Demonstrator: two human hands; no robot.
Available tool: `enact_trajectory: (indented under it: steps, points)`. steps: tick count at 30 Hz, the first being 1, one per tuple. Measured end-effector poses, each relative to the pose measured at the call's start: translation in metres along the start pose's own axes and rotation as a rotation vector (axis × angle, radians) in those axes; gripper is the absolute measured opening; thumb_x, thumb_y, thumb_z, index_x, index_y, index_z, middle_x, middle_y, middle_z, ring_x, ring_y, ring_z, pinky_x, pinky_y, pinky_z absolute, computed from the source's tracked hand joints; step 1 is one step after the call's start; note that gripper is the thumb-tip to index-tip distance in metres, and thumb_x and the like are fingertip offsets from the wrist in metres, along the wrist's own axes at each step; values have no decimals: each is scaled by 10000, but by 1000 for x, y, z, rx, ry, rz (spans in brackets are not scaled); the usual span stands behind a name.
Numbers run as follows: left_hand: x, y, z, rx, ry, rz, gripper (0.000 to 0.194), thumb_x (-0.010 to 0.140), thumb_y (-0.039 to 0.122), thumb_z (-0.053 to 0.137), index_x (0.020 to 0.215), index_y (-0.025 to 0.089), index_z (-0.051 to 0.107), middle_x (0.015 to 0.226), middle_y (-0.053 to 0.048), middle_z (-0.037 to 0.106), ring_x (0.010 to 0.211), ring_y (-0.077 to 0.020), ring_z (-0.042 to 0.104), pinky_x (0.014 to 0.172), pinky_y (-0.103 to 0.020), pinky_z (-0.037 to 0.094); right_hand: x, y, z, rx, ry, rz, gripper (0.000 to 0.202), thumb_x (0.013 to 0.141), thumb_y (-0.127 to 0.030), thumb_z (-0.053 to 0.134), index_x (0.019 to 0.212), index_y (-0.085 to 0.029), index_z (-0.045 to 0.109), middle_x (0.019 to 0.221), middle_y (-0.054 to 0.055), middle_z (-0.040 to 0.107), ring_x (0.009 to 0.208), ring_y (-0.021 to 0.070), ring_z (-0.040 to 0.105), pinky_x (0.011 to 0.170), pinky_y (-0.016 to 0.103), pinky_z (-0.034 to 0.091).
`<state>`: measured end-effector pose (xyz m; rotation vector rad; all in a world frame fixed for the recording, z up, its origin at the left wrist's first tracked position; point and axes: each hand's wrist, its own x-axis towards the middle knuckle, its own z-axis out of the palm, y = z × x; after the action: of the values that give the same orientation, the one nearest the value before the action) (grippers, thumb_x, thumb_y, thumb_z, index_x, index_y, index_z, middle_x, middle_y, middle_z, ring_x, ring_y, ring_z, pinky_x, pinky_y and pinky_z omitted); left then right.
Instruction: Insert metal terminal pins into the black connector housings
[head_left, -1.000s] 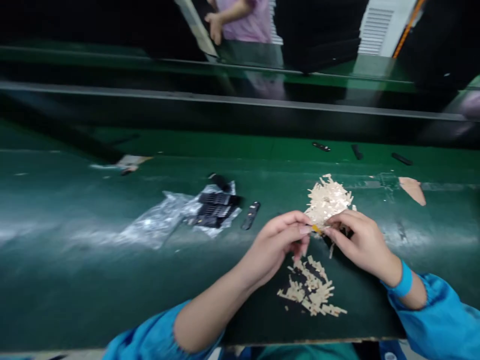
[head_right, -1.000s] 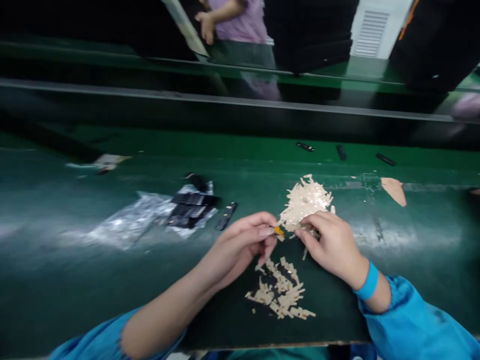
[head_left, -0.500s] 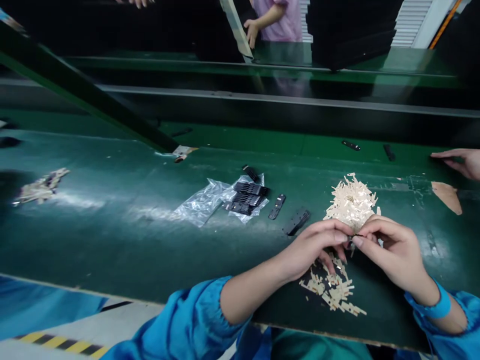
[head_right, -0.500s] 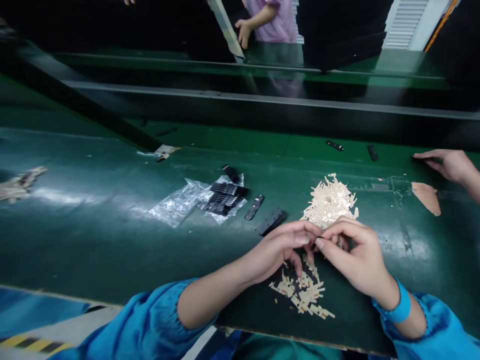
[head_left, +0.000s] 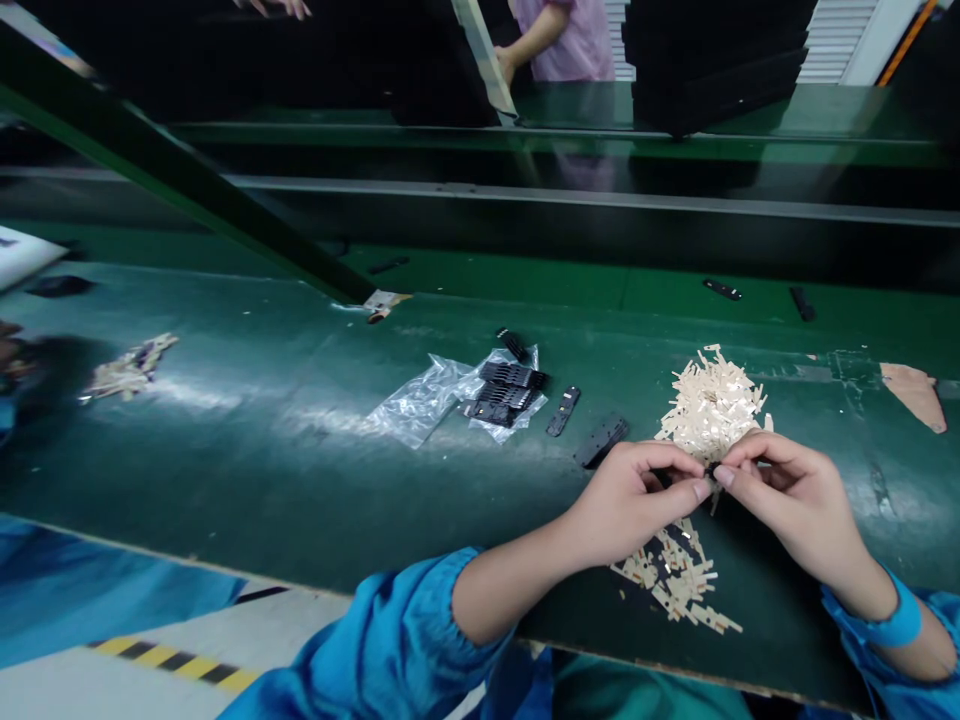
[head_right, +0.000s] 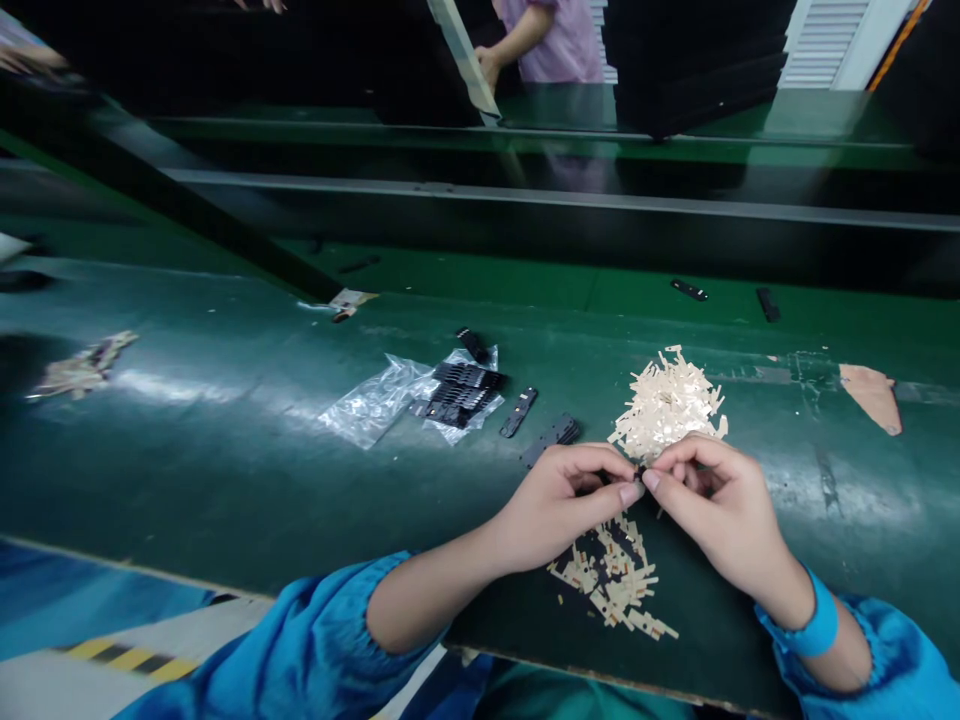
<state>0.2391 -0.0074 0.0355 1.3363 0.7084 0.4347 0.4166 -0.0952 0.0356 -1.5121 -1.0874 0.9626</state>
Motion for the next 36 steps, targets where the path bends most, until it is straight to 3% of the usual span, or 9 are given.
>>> enact_trajectory:
  steps: [7,17,23,25,28,30,33,36]
  points:
    - [1,3,-2,-29,-51,-14,212,835,357,737,812,147,758,720,-15,640,643,-107,524,602,-239,399,1,4,-4,22,-23,43,182,823,-373,816,755,-212,763,674,18,627,590,143,499,518,269,391]
    - [7,1,-7,-192,-130,-186,472,732,609,817,750,155,691,587,41,544,521,-75,466,480,-198,404,-3,4,2,252,-134,202,214,766,-395,877,767,-205,779,703,22,685,624,140,566,566,245,465]
    - [6,1,-3,-142,-161,-211,489,787,657,739,759,178,646,600,41,548,491,-86,476,433,-205,363,-1,4,4,319,-145,265,226,766,-386,880,747,-192,766,634,-7,629,520,95,440,502,233,386]
    - [4,8,-12,-12,-92,-127,430,862,600,688,775,180,659,593,38,530,500,-93,468,464,-218,345,0,6,3,301,-122,277,250,760,-401,882,728,-187,756,603,-18,590,512,92,409,488,235,353]
    - [0,22,-40,434,211,105,312,903,486,689,816,187,707,721,-15,606,626,-126,498,566,-249,354,2,10,1,273,-76,297,270,757,-422,880,733,-184,755,598,-18,572,515,93,388,483,243,316]
    - [-2,29,-63,741,353,117,269,863,471,739,916,207,730,872,-45,663,752,-169,552,632,-264,368,2,13,0,258,-53,318,283,755,-439,877,742,-184,754,597,-15,568,513,96,376,478,249,287]
    - [-1,32,-88,884,198,-97,350,798,530,777,919,206,723,882,-44,694,721,-183,572,592,-265,333,2,17,-2,247,-43,356,293,752,-457,872,749,-192,748,574,-18,545,501,102,362,464,255,239]
    - [3,27,-94,830,94,-177,305,842,487,729,802,187,686,765,-36,686,645,-169,569,557,-262,294,1,19,-3,239,-48,369,293,756,-467,863,761,-196,752,569,-15,542,507,110,371,465,259,233]
